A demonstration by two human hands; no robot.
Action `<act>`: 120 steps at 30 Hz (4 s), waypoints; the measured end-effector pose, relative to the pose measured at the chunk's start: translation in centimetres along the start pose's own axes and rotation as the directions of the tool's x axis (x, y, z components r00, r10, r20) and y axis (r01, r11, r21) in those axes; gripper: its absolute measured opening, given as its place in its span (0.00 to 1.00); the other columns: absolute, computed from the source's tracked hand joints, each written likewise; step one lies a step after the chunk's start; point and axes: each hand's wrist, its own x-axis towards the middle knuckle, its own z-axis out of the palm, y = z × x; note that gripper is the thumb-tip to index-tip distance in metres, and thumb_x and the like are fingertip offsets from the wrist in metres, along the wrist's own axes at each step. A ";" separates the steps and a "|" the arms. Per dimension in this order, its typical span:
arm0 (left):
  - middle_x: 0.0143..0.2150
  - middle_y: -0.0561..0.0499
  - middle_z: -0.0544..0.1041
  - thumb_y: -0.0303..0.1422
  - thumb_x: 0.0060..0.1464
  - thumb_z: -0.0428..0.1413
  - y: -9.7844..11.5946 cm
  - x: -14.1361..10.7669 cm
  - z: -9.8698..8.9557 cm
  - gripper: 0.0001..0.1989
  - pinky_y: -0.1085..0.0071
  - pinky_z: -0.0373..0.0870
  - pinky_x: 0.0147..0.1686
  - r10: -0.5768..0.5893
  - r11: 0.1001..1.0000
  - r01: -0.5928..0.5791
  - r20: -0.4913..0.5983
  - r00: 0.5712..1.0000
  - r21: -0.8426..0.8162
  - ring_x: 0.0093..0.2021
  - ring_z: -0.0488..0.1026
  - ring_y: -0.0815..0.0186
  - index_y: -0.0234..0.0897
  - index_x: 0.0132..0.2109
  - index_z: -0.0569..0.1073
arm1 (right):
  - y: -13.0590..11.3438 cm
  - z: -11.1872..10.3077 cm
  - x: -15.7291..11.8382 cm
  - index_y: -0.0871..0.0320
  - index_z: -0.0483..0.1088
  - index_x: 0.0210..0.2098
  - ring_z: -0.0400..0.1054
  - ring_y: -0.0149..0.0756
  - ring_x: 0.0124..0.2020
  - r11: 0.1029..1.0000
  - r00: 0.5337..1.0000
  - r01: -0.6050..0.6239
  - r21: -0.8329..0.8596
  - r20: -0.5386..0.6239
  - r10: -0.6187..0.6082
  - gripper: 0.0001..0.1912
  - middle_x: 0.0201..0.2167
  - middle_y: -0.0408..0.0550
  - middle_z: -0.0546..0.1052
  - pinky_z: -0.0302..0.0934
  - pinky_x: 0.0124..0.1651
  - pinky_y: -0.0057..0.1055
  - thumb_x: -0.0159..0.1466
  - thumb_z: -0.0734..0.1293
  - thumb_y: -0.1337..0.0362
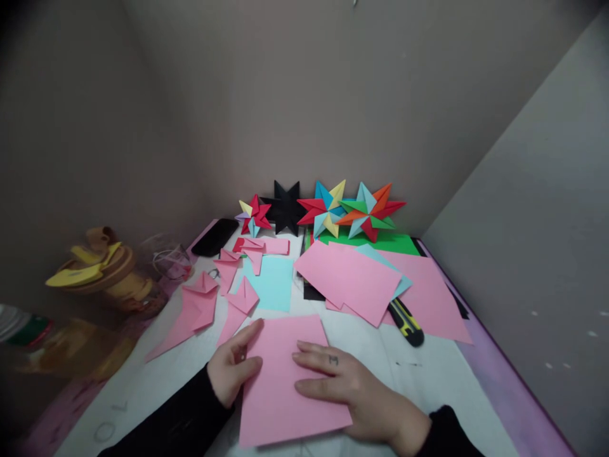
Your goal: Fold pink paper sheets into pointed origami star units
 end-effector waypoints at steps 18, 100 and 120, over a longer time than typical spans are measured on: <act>0.55 0.37 0.72 0.29 0.37 0.62 0.5 -0.8 0.6 0.32 0.61 0.65 0.54 -0.032 0.995 0.040 0.084 0.996 -0.093 0.52 0.71 0.53 0.29 0.54 0.72 | -0.4 -0.1 0.1 0.49 0.65 0.56 0.60 0.43 0.60 0.998 0.993 -0.058 0.019 -0.104 0.060 0.24 0.53 0.52 0.72 0.62 0.57 0.41 0.60 0.68 0.64; 0.22 0.54 0.79 0.33 0.39 0.63 5.4 -2.5 2.1 0.06 0.78 0.70 0.25 0.163 0.982 -0.128 -0.274 0.948 0.138 0.23 0.73 0.71 0.36 0.29 0.78 | -0.8 2.9 -0.4 0.56 0.61 0.22 0.57 0.30 0.21 0.569 0.284 -0.337 0.750 -0.496 0.821 0.15 0.20 0.41 0.65 0.51 0.23 0.27 0.55 0.72 0.59; 0.26 0.51 0.81 0.33 0.41 0.62 5.3 -2.4 1.9 0.08 0.74 0.74 0.29 0.109 0.989 -0.083 -0.221 0.969 0.124 0.27 0.77 0.66 0.36 0.32 0.80 | -0.5 3.0 -1.0 0.57 0.61 0.22 0.56 0.29 0.22 0.545 0.284 -0.339 0.767 -0.469 0.837 0.15 0.21 0.39 0.63 0.52 0.25 0.26 0.56 0.72 0.61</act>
